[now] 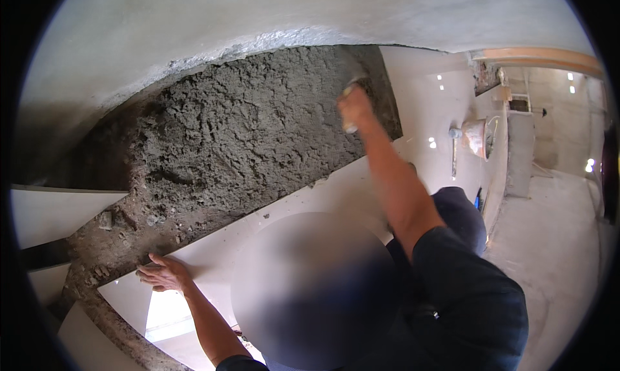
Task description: The person spreads wet cement on the floor using a trowel, then places large ceramic tiles onto the prepared area. They adjust the tiles by hand to align them with adjacent pieces and continue spreading cement for subsequent tiles.
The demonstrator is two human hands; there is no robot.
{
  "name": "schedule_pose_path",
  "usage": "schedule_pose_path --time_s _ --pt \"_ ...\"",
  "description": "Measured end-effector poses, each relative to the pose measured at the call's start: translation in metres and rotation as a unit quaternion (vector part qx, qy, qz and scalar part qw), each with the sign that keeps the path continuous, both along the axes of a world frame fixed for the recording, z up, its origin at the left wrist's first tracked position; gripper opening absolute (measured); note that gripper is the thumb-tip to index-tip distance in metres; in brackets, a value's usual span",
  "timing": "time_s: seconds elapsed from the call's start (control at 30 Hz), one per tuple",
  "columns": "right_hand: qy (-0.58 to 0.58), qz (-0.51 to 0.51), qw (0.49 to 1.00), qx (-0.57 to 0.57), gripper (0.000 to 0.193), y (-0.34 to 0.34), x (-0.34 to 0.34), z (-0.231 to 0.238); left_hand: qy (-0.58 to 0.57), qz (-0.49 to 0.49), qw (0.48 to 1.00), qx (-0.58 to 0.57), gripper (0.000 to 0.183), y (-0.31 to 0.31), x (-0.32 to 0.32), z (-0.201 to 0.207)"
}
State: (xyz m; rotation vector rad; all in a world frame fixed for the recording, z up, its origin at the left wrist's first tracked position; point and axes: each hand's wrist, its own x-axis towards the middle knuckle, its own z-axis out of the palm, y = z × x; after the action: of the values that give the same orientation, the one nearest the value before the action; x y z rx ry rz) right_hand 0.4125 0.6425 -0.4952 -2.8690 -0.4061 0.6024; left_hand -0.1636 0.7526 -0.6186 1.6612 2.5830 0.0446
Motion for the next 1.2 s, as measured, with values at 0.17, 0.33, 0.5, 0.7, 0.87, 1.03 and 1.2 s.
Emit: schedule_pose_path --time_s 0.17,0.33,0.5,0.7,0.87,1.03,1.2 --pt "0.025 0.039 0.999 0.022 0.055 0.05 -0.131 -0.001 -0.002 0.001 1.0 0.003 0.084 0.001 0.003 0.002" --pt "0.122 0.138 0.981 0.052 0.067 0.091 -0.244 0.009 -0.004 -0.003 1.0 0.003 0.082 -0.001 0.004 0.004" --pt "0.208 0.187 0.951 0.134 0.069 0.105 -0.276 0.026 0.0 0.001 1.0 -0.011 0.081 0.001 0.006 0.005" --pt "0.06 0.145 0.981 0.112 0.063 0.074 -0.244 0.013 -0.018 -0.004 1.0 0.016 0.083 -0.002 0.006 0.005" --pt "0.172 0.271 0.943 0.092 0.061 0.085 -0.276 0.005 -0.024 0.007 1.0 -0.007 0.085 0.001 0.01 0.01" --pt "0.241 0.191 0.941 0.14 0.04 0.057 -0.251 0.025 -0.033 0.002 0.999 -0.007 0.084 0.0 0.011 0.012" --pt "0.132 0.218 0.961 0.105 0.034 0.065 -0.248 0.007 -0.039 0.0 0.999 0.014 0.082 -0.001 0.013 0.013"
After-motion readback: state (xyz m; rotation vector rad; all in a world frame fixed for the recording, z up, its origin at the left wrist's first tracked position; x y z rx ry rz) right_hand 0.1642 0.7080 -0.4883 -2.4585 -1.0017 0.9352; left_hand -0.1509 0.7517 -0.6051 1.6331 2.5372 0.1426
